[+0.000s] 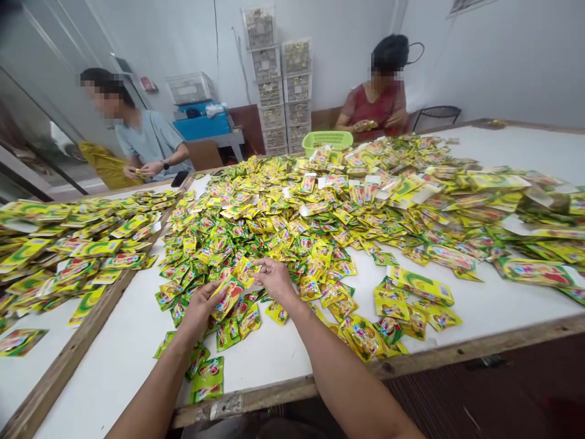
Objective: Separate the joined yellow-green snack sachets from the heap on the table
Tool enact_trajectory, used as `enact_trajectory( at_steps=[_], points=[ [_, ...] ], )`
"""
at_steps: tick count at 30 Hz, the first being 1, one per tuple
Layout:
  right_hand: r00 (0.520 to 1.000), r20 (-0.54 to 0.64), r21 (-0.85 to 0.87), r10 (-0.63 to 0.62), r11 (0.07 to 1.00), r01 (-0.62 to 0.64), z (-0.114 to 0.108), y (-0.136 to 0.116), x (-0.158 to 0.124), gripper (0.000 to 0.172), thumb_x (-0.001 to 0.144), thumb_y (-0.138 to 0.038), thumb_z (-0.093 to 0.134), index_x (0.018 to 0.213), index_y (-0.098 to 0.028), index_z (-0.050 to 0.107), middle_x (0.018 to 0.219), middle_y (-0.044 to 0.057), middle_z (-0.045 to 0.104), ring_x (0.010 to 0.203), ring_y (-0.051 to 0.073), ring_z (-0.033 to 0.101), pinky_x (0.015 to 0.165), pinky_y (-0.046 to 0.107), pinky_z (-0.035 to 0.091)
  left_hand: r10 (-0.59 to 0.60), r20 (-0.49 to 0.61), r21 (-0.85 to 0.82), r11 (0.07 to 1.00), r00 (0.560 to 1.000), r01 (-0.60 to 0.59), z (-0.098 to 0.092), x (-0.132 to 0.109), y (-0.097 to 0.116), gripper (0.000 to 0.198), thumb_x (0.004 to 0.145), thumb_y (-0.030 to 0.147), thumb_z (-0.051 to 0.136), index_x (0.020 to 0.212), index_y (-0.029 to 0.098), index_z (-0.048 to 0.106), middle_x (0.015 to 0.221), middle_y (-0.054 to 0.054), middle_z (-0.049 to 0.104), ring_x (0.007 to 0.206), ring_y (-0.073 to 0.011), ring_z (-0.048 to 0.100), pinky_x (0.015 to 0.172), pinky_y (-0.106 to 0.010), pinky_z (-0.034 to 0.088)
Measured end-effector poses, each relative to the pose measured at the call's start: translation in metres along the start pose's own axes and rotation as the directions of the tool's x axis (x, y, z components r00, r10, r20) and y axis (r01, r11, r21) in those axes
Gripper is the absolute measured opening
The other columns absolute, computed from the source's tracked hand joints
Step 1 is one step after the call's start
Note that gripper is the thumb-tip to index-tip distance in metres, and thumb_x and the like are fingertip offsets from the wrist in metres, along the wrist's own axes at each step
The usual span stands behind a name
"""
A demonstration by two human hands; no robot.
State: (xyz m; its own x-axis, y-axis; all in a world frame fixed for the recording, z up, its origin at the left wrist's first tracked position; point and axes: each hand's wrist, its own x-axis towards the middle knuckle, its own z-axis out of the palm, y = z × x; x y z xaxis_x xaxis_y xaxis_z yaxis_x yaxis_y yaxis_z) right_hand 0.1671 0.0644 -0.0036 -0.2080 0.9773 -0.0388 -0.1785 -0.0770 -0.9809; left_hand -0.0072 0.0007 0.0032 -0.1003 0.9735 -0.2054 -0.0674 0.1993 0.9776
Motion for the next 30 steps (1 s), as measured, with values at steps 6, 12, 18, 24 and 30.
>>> enact_trajectory(
  at_steps=[6, 12, 18, 24, 30],
  points=[
    [1.000, 0.017, -0.078, -0.025, 0.997, 0.026, 0.000, 0.001, 0.002, 0.029, 0.056, -0.031, 0.071, 0.079, -0.017, 0.060, 0.047, -0.010, 0.047, 0.046, 0.010, 0.052, 0.051, 0.024, 0.042, -0.012, 0.058, 0.029, 1.000, 0.998, 0.010, -0.004, -0.001, 0.007, 0.041, 0.061, 0.039, 0.075, 0.092, 0.016, 0.063, 0.088, -0.005, 0.072, 0.073, -0.0194, 0.066, 0.064, -0.027, 0.051],
    [0.997, -0.048, -0.089, -0.054, 0.995, 0.050, 0.005, 0.000, -0.002, 0.025, 0.058, -0.031, 0.070, 0.076, -0.017, 0.060, 0.049, -0.008, 0.049, 0.047, 0.010, 0.050, 0.052, 0.023, 0.040, -0.027, 0.130, 0.003, 1.000, 0.991, 0.027, -0.007, 0.004, 0.007, 0.039, 0.061, 0.035, 0.075, 0.094, 0.017, 0.065, 0.090, -0.003, 0.072, 0.073, -0.0175, 0.066, 0.067, -0.026, 0.050],
    [0.998, -0.053, -0.071, -0.040, 0.997, 0.037, 0.013, 0.006, -0.005, 0.021, 0.057, -0.032, 0.069, 0.064, -0.019, 0.054, 0.050, -0.006, 0.052, 0.046, 0.010, 0.049, 0.048, 0.023, 0.039, -0.087, 0.084, -0.102, 0.990, 0.993, 0.095, -0.006, 0.003, 0.009, 0.044, 0.056, 0.033, 0.078, 0.094, 0.014, 0.065, 0.080, -0.004, 0.073, 0.063, -0.0168, 0.065, 0.059, -0.025, 0.050],
    [0.998, 0.041, -0.179, -0.051, 0.982, 0.058, 0.006, -0.001, -0.007, 0.020, 0.062, -0.036, 0.066, 0.065, -0.018, 0.056, 0.052, -0.005, 0.051, 0.050, 0.011, 0.048, 0.051, 0.023, 0.038, -0.148, 0.040, -0.262, 0.953, 0.988, 0.153, -0.003, 0.003, 0.010, 0.046, 0.049, 0.027, 0.082, 0.089, 0.013, 0.064, 0.074, -0.004, 0.072, 0.057, -0.0155, 0.065, 0.057, -0.026, 0.051],
    [0.936, 0.316, -0.686, -0.154, 0.645, 0.338, -0.014, -0.006, -0.013, 0.042, 0.064, -0.035, 0.072, 0.102, -0.021, 0.062, 0.103, 0.006, 0.061, 0.094, 0.021, 0.052, 0.080, 0.033, 0.039, -0.098, -0.052, -0.242, 0.967, 0.994, 0.083, -0.016, 0.004, 0.007, 0.040, 0.051, 0.028, 0.081, 0.086, 0.014, 0.066, 0.072, -0.002, 0.072, 0.059, -0.0148, 0.064, 0.059, -0.025, 0.049]
  ],
)
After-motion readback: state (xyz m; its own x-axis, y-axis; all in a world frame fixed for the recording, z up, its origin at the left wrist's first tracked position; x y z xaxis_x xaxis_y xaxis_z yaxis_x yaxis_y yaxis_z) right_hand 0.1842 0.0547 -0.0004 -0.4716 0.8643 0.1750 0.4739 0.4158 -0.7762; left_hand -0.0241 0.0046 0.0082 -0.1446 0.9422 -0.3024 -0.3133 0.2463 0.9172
